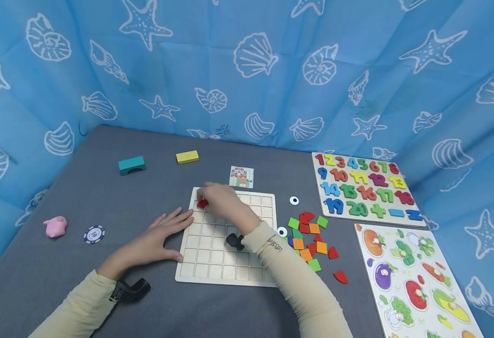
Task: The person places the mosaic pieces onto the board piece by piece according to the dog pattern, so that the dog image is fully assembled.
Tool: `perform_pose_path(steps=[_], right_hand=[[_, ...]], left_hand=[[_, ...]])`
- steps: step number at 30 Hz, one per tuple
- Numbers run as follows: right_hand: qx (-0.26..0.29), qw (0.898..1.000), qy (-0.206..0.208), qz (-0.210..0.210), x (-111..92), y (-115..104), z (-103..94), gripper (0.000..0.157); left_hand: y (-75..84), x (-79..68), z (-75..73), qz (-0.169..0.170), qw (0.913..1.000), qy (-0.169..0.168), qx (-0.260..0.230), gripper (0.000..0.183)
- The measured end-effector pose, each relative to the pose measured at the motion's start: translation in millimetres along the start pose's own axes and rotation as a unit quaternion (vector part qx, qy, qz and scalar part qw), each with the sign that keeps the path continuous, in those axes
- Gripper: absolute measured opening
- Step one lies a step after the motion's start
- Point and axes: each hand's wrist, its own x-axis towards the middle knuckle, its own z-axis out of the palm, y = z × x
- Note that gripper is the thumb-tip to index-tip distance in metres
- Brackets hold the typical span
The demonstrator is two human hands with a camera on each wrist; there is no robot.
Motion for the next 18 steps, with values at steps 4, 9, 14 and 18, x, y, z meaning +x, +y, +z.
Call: perform_pose_path(steps=[4, 9, 14, 18], right_hand=[[0.007, 1.000, -0.023, -0.004, 4.8, -2.1, 1.2, 0.016], [0.002, 0.999, -0.034, -0.019, 8.2, -4.9, 0.6, 0.018], [-0.001, 0.999, -0.040, -0.021, 9.8, -7.1, -0.1, 0.020], [0.035, 0.999, -0.032, -0.012, 5.1, -3.8, -1.6, 0.021]], left_hand=[[2.6, 0.0, -1.3, 0.002, 1.0000, 0.001, -0.001, 0.092], [4.6, -0.3, -2.4, 0.012, 0.9999, 0.010, -0.001, 0.092], [5.4, -0.6, -3.6, 0.010, 0.9999, 0.008, -0.003, 0.092], [5.6, -0.4, -3.6, 0.003, 1.0000, 0.004, -0.003, 0.092]])
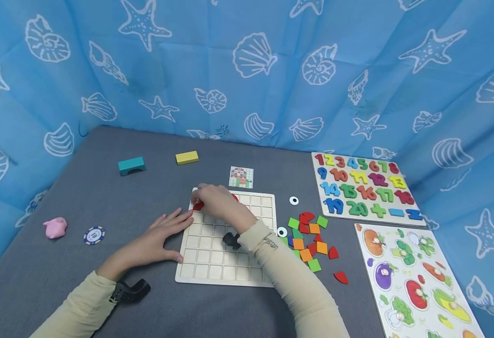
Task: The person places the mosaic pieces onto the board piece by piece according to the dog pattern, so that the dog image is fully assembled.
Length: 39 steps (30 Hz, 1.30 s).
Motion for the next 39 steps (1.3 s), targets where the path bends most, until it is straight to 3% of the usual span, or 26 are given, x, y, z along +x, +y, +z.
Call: perform_pose_path(steps=[5, 12, 18, 23, 33, 39], right_hand=[[0.043, 0.997, 0.061, 0.007, -23, 20, -8.7, 0.024], [0.063, 0.985, 0.140, 0.084, -86, 67, -26.7, 0.026], [0.061, 0.979, 0.151, 0.125, -139, 97, -27.3, 0.026], [0.063, 0.976, 0.129, 0.166, -169, 112, -18.3, 0.026], [0.013, 0.970, 0.066, 0.232, -177, 117, -2.7, 0.023], [-0.023, 0.970, 0.064, 0.233, -174, 114, -0.4, 0.022]], left_hand=[[0.1, 0.4, 1.0, -0.013, 0.9999, -0.008, 0.002, 0.093], [0.6, 0.7, 0.3, -0.014, 0.9999, -0.006, 0.006, 0.095], [-0.2, 0.6, -1.0, -0.019, 0.9998, -0.005, -0.008, 0.093], [-3.8, 1.6, 1.9, -0.021, 0.9997, -0.015, 0.004, 0.094], [-6.6, 1.4, 4.9, -0.019, 0.9997, -0.011, 0.011, 0.094], [-5.0, 2.5, 4.7, -0.021, 0.9996, -0.012, 0.013, 0.094]])
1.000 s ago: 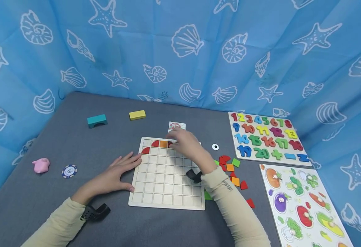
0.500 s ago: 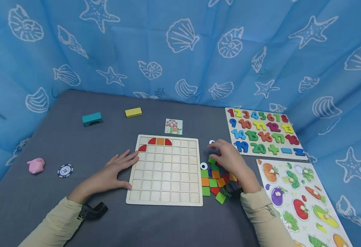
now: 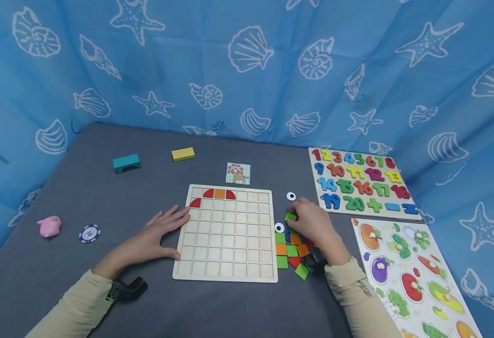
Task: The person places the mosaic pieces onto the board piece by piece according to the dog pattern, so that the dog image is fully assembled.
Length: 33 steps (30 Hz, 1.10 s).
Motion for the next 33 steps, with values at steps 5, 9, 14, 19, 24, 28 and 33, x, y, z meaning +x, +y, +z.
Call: perform_pose_path(steps=[5, 9, 14, 19, 24, 28, 33], right_hand=[[-0.013, 1.000, 0.017, 0.009, 1, -4, 2.1, 0.022], [-0.004, 0.999, 0.038, 0.010, 6, -16, -0.9, 0.022], [0.011, 0.997, 0.062, -0.036, 21, -55, -9.2, 0.022], [-0.003, 0.988, 0.075, -0.134, 45, -112, -7.1, 0.017], [-0.055, 0.978, 0.052, -0.195, 63, -158, 4.2, 0.018], [-0.084, 0.975, 0.024, -0.203, 71, -178, 15.6, 0.022], [-0.109, 0.972, 0.016, -0.208, 75, -191, 24.3, 0.024]], left_hand=[[3.9, 1.5, -1.3, -0.002, 1.0000, -0.007, -0.003, 0.093], [5.4, 1.6, -1.6, -0.003, 0.9999, -0.009, -0.005, 0.093], [4.1, -0.5, -2.4, -0.005, 0.9999, -0.005, -0.010, 0.093], [1.7, -2.3, -2.2, -0.007, 0.9999, 0.001, -0.009, 0.093], [2.3, -2.6, -3.0, -0.001, 0.9999, 0.011, -0.012, 0.093], [3.8, -3.0, -4.3, 0.006, 0.9997, 0.017, -0.019, 0.093], [2.6, -2.9, -4.1, 0.016, 0.9994, 0.023, -0.019, 0.094]])
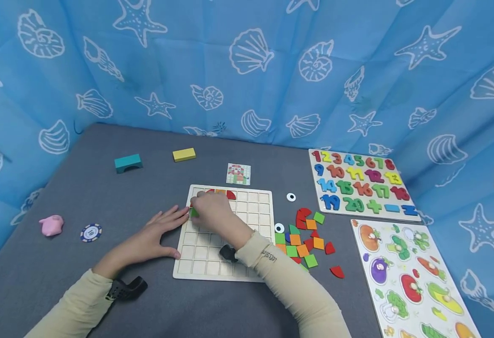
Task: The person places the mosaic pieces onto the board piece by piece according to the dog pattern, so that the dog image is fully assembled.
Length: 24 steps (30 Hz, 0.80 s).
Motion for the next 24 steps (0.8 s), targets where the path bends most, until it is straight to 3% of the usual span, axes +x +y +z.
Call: perform_pose_path(steps=[8, 16, 20, 24], right_hand=[[-0.028, 0.999, 0.027, -0.001, 3, -9, 1.7, 0.014], [-0.004, 1.000, 0.016, 0.012, -1, -10, -3.0, 0.014], [0.042, 0.998, 0.022, 0.028, -16, 4, -19.4, 0.024], [0.078, 0.993, 0.047, 0.073, -45, 38, -30.4, 0.029]], left_hand=[[-1.9, 0.1, 0.8, 0.006, 1.0000, 0.004, -0.006, 0.093], [-1.4, -0.4, 1.2, 0.006, 1.0000, 0.002, -0.003, 0.093], [-0.3, -0.3, 0.8, -0.001, 1.0000, 0.000, 0.000, 0.093], [1.1, 0.1, 0.0, -0.008, 1.0000, -0.002, 0.002, 0.093]])
